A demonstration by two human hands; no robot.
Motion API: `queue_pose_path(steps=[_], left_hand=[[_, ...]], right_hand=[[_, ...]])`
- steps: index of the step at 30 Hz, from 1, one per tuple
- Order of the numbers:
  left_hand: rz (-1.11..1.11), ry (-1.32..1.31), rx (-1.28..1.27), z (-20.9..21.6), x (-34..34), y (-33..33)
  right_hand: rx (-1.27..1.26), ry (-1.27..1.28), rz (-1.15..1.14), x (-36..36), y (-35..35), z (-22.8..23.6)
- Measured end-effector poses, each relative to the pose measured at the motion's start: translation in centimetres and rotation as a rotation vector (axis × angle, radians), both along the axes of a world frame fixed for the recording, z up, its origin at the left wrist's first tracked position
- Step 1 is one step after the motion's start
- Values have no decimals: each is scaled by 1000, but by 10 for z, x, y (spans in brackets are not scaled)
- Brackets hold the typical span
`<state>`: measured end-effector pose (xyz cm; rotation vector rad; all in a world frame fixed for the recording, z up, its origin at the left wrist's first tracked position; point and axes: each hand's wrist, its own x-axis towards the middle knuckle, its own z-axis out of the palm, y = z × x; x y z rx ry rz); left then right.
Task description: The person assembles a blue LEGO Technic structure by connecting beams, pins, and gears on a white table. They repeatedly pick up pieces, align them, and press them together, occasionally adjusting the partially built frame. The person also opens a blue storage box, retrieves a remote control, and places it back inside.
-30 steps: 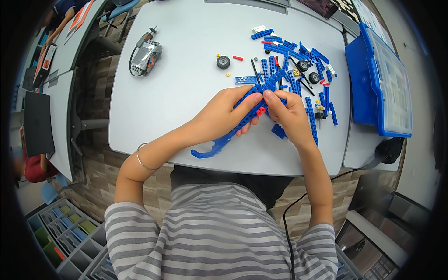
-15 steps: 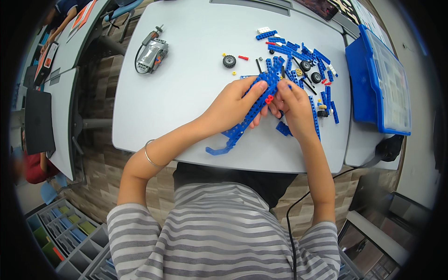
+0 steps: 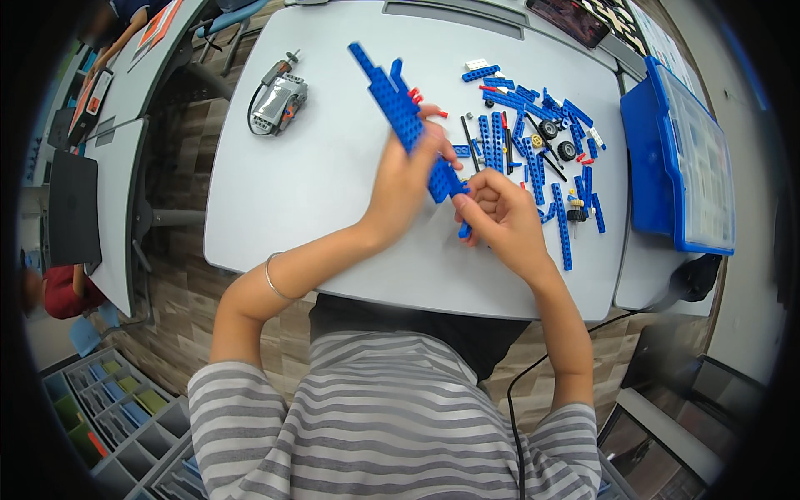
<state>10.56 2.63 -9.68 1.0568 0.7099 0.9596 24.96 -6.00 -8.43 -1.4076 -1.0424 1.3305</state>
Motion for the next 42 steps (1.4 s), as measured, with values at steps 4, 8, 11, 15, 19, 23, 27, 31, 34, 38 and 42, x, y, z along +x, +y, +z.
queue_pose_path(steps=[4, 8, 11, 15, 19, 23, 27, 31, 34, 38, 42], left_hand=[[-193, 177, 201, -4, -1, -5], [-156, 132, 220, -4, 0, -6], [-161, 164, 321, -3, 1, -6], [-220, 195, 239, 0, 1, -2], [-293, 127, 135, 3, -2, 1], [-224, 67, 163, 4, 2, -3], [-159, 75, 133, 2, 4, -5], [-200, 89, -3, 2, 1, 2], [-206, 125, -72, 4, -1, 4], [-260, 110, -113, 4, -2, 3], [-225, 94, 29, 4, -2, 2]], right_hand=[[24, -9, -11, 4, 0, -1], [-93, 169, 31, 9, 0, 2], [-149, 169, 70, 11, 1, 4], [-109, 138, 73, 4, 2, -1], [-78, 254, 71, 2, 3, -6], [-45, 231, 61, 1, 4, -6], [20, 156, 10, -3, 4, -4], [102, 108, -46, -9, 2, -3], [144, 80, -68, -13, -1, -4], [154, 54, -90, -14, -3, -7], [100, 225, -80, -5, -1, -10]])
